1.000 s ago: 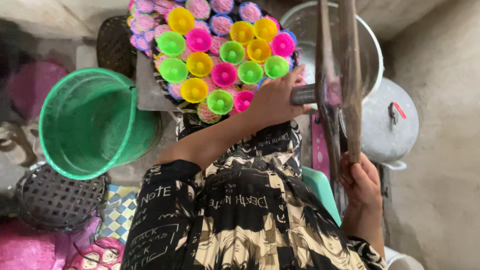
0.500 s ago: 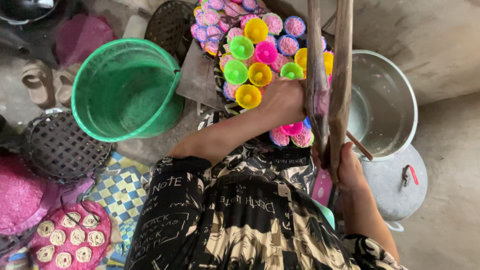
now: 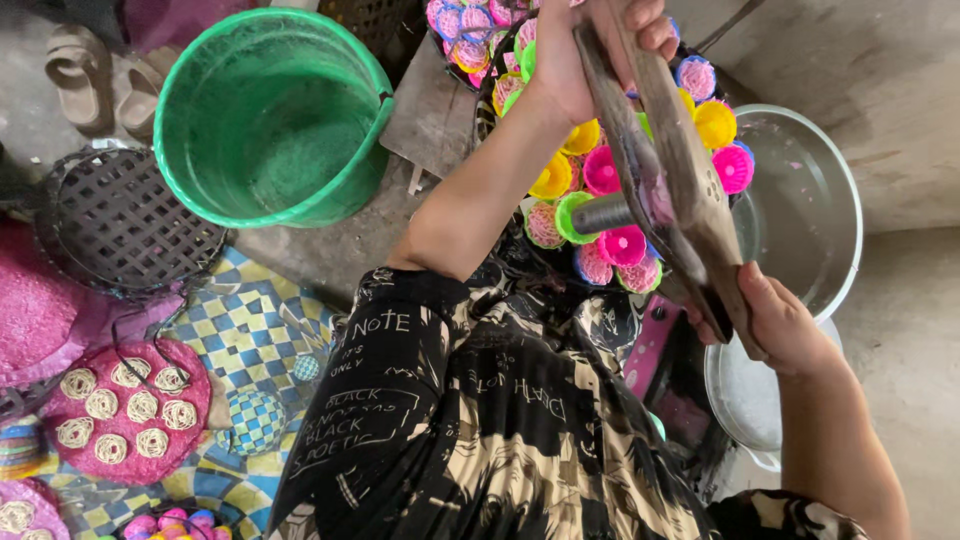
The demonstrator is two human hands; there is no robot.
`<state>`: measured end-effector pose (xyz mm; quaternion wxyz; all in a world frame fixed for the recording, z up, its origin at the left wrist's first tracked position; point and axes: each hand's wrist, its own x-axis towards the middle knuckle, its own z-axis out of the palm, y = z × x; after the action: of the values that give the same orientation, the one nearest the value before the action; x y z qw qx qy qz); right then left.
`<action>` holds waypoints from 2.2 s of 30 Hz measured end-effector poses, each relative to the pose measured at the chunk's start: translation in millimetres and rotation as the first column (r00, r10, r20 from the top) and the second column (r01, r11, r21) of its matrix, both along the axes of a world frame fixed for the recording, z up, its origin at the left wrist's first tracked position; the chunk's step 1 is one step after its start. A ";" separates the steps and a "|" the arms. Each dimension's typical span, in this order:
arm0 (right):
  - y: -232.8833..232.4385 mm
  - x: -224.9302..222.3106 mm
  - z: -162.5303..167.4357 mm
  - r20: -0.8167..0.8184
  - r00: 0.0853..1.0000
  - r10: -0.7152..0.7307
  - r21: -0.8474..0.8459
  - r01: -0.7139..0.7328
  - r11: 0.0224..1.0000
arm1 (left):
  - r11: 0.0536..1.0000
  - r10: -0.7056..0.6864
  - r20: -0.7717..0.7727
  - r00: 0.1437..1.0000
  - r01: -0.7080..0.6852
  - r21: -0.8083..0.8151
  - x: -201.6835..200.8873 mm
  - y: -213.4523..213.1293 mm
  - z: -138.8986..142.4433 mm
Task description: The person sits on the floor and presses pink paste from a basin into a wooden hand extruder using a stick, then extrudes the paste into flower-shaped plastic cups arranged on a tray. They periodically lift a green basin of colorful plastic cups, place empty cups onto the tray, and stack finished cups.
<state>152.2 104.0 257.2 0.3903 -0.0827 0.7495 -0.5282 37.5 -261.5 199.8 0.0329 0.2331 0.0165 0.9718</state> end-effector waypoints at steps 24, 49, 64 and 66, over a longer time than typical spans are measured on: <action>-35.0 6.1 -4.3 -0.365 0.930 0.038 0.357 0.103 0.929 | 0.976 0.185 0.029 0.982 -0.180 -0.121 -24.2 -0.6 -45.2; 31.5 31.5 -44.0 -0.200 0.965 -0.169 -0.203 0.128 0.971 | -0.706 -0.025 -0.870 0.492 -0.626 -0.333 78.8 58.0 -137.5; 32.2 32.3 -71.3 -0.136 0.951 -0.276 -0.372 0.209 0.904 | -0.693 -0.006 -0.622 0.783 -0.452 -0.562 155.2 42.3 -68.1; 35.2 34.1 -70.1 -0.148 0.950 -0.275 -0.370 0.205 0.906 | -0.786 -0.112 -0.717 0.688 -0.503 -0.359 162.4 40.1 -56.4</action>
<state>186.3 139.2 187.2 0.2251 -0.1093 0.6827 -0.6865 199.9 -221.4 143.4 -0.1337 0.2002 0.9443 0.2243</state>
